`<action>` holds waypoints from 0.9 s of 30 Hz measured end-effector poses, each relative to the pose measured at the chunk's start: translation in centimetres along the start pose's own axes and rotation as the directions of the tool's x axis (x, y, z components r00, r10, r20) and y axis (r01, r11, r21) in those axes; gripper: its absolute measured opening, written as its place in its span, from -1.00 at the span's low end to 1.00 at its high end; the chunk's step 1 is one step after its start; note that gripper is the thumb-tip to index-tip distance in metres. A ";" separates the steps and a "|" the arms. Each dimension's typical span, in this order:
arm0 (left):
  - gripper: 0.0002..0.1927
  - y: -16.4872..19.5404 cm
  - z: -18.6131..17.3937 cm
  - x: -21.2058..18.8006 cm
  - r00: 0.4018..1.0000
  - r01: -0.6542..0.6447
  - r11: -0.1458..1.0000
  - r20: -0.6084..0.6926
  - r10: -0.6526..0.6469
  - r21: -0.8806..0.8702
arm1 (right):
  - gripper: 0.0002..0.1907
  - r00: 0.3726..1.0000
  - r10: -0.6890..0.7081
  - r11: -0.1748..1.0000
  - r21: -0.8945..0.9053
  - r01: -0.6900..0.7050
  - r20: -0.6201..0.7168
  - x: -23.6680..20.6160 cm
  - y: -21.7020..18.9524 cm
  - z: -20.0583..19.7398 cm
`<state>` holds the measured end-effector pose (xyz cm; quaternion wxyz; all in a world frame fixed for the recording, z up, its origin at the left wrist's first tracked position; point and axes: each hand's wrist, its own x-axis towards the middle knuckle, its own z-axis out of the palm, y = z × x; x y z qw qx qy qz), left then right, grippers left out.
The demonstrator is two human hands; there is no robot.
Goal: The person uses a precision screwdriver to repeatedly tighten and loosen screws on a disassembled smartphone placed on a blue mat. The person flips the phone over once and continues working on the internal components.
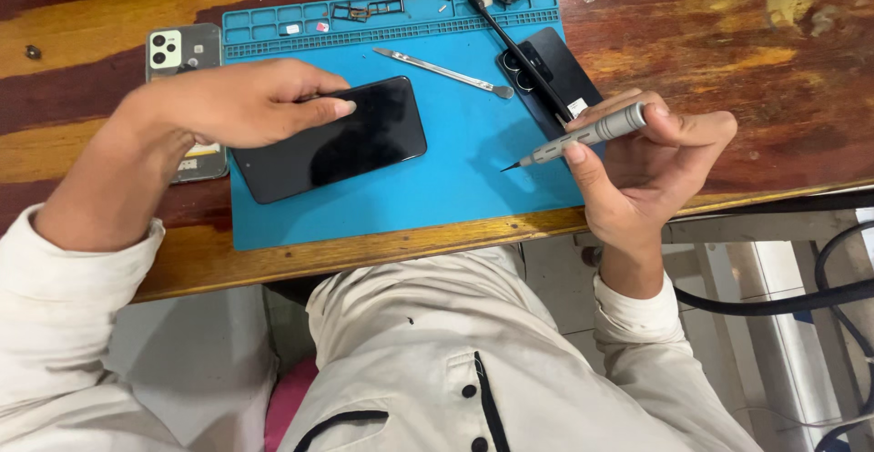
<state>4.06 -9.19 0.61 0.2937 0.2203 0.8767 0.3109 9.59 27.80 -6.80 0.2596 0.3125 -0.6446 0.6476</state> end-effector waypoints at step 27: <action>-0.56 -0.3 2.7 -5.1 0.912 0.343 0.861 -0.087 -0.401 -0.376 | -0.44 0.991 0.133 0.988 -0.077 -0.133 -0.015 -0.7 -0.8 -0.3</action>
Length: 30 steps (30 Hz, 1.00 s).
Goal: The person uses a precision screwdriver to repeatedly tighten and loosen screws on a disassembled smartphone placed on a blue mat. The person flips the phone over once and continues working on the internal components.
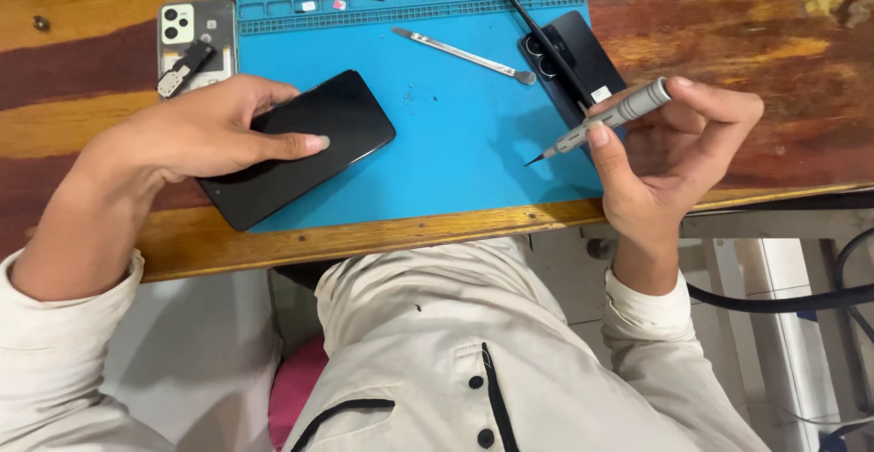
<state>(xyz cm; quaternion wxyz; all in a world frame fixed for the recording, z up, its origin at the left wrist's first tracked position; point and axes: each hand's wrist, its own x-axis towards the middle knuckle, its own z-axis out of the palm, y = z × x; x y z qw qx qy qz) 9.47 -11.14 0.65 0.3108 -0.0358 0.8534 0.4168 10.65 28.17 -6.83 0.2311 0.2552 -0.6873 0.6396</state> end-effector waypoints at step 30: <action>-0.88 -1.3 8.5 -4.3 0.160 -0.198 0.016 0.016 0.987 0.980 | -0.49 0.965 -0.028 0.975 0.219 -0.031 0.262 -0.5 -2.1 3.6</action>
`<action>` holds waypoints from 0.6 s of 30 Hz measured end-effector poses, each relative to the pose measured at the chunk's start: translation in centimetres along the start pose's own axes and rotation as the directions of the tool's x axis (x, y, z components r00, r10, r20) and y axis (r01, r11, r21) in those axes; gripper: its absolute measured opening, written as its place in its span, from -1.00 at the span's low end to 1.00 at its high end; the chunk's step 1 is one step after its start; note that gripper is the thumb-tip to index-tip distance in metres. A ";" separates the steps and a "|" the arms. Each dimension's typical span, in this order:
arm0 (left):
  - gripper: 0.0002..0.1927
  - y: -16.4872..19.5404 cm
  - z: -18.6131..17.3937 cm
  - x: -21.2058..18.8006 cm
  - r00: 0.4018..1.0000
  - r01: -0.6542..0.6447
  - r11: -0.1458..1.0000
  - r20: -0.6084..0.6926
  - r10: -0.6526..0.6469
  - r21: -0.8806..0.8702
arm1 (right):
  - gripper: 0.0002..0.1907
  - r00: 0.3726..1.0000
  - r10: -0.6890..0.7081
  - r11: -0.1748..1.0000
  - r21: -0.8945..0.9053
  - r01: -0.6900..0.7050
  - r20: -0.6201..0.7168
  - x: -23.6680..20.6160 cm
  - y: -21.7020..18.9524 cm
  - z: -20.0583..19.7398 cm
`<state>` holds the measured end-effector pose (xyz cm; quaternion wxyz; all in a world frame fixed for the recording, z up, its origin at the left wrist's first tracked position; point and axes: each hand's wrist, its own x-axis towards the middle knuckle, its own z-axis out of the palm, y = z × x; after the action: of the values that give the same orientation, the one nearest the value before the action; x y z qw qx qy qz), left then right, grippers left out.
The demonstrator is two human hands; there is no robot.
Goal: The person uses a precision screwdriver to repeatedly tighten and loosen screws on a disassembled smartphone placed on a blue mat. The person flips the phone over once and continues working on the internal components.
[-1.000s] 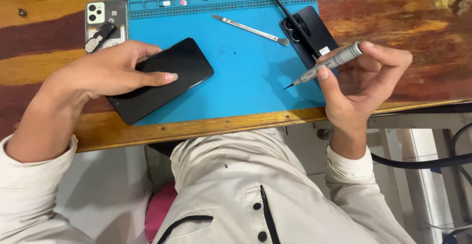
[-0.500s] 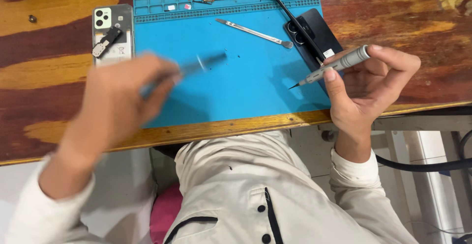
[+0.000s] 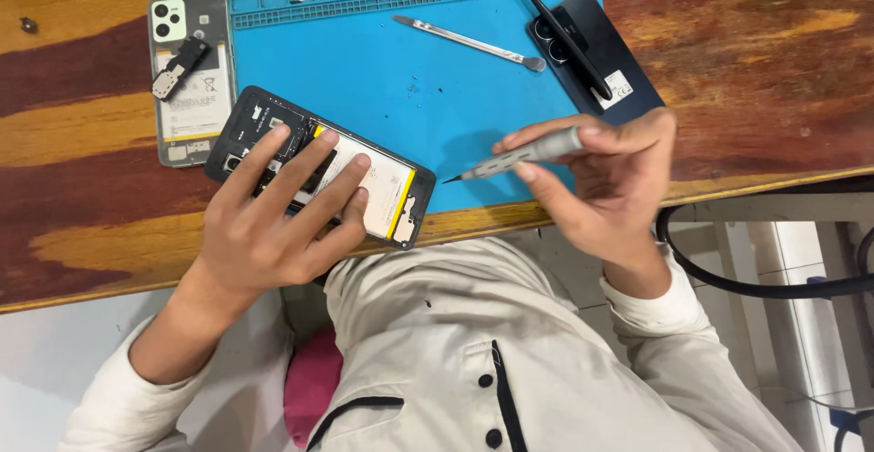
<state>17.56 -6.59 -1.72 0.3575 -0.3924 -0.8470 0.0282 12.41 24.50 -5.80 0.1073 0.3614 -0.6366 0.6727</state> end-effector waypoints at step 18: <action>-0.94 -0.7 -0.8 -1.0 0.998 0.056 0.998 0.033 -0.057 0.024 | -0.50 0.999 -0.022 0.994 -0.112 0.017 -0.046 0.4 -0.1 0.1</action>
<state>18.04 -7.95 -1.43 0.3483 -0.3635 -0.8633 0.0346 12.23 24.28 -5.52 0.1490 0.3449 -0.6669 0.6435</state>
